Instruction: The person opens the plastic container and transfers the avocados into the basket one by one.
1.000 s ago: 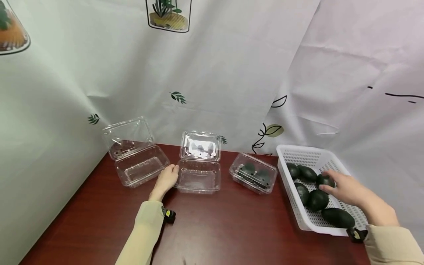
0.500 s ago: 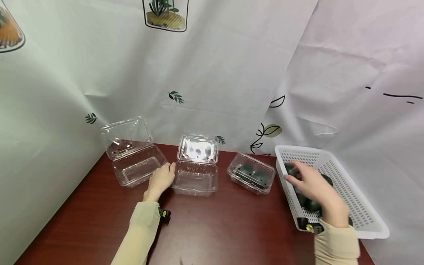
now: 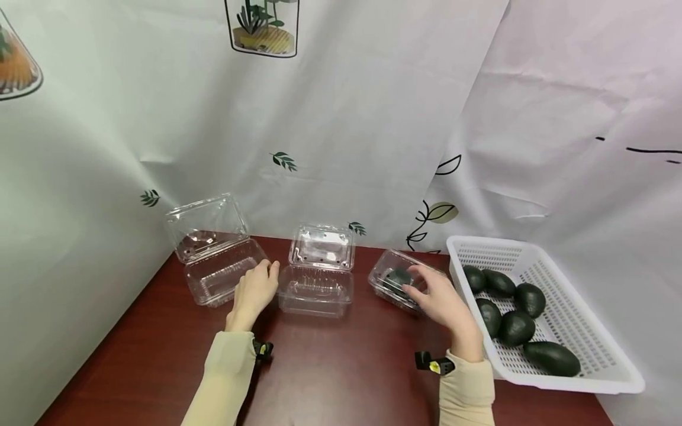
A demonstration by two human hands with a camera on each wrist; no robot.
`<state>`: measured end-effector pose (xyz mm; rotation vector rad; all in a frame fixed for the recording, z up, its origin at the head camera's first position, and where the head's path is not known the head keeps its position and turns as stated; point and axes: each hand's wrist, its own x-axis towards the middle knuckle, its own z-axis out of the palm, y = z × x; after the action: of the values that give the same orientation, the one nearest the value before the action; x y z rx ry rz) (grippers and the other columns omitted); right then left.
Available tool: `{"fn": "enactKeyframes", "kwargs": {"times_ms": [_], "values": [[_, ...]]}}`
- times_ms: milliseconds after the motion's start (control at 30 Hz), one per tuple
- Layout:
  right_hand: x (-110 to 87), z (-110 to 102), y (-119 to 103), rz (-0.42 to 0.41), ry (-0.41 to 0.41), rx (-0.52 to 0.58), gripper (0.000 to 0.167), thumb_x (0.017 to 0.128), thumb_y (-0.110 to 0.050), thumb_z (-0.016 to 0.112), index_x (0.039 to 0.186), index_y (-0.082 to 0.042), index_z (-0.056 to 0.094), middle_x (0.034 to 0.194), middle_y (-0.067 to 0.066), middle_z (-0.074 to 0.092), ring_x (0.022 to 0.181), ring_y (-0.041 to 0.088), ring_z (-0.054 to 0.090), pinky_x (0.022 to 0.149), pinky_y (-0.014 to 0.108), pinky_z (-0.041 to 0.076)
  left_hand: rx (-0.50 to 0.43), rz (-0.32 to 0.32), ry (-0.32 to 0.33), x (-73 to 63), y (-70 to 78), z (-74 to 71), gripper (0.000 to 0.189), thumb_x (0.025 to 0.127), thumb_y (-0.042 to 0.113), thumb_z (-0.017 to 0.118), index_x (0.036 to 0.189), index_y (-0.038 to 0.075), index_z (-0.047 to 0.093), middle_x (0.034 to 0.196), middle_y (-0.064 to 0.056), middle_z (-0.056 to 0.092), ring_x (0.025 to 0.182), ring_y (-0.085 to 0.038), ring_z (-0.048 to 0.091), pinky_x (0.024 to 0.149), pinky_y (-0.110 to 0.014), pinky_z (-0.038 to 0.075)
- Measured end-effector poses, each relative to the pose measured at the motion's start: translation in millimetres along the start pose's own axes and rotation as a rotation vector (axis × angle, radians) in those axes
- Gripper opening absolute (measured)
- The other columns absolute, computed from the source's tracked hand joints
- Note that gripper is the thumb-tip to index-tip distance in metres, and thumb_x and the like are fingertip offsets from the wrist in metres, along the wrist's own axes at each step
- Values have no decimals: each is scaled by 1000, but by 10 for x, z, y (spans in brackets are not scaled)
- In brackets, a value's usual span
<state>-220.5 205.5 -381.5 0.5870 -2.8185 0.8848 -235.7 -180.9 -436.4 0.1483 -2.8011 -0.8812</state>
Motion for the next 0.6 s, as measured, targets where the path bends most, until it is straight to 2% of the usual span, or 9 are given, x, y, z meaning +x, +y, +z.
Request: {"fn": "enactKeyframes", "kwargs": {"times_ms": [133, 333, 500, 600], "values": [[0, 99, 21, 15, 11, -5, 33, 90, -16, 71, 119, -4, 60, 83, -1, 63, 77, 15, 60, 71, 38, 48, -6, 20, 56, -33, 71, -40, 41, 105, 39, 36, 99, 7, 61, 84, -15, 66, 79, -45, 63, 62, -55, 45], [66, 158, 6, -19, 55, -4, 30, 87, -14, 73, 114, -4, 63, 77, -4, 58, 72, 13, 55, 69, 36, 46, -19, 73, 142, -84, 255, -110, 35, 104, 38, 40, 97, 11, 61, 79, -11, 65, 74, -41, 63, 59, -52, 44], [120, 225, 32, -14, 54, -24, 28, 87, -13, 73, 111, -4, 63, 77, -3, 58, 71, 14, 56, 68, 35, 46, -72, 140, 186, -152, 554, -57, 26, 103, 33, 46, 96, 13, 62, 72, -5, 61, 66, -33, 61, 58, -48, 45], [123, 282, 69, 9, 55, -32, 27, 86, -13, 74, 110, -4, 64, 76, -3, 55, 69, 14, 53, 66, 35, 45, -156, 190, 161, -225, 800, 19, 23, 103, 27, 47, 99, 11, 64, 62, -2, 54, 52, -24, 52, 48, -40, 41]]}}
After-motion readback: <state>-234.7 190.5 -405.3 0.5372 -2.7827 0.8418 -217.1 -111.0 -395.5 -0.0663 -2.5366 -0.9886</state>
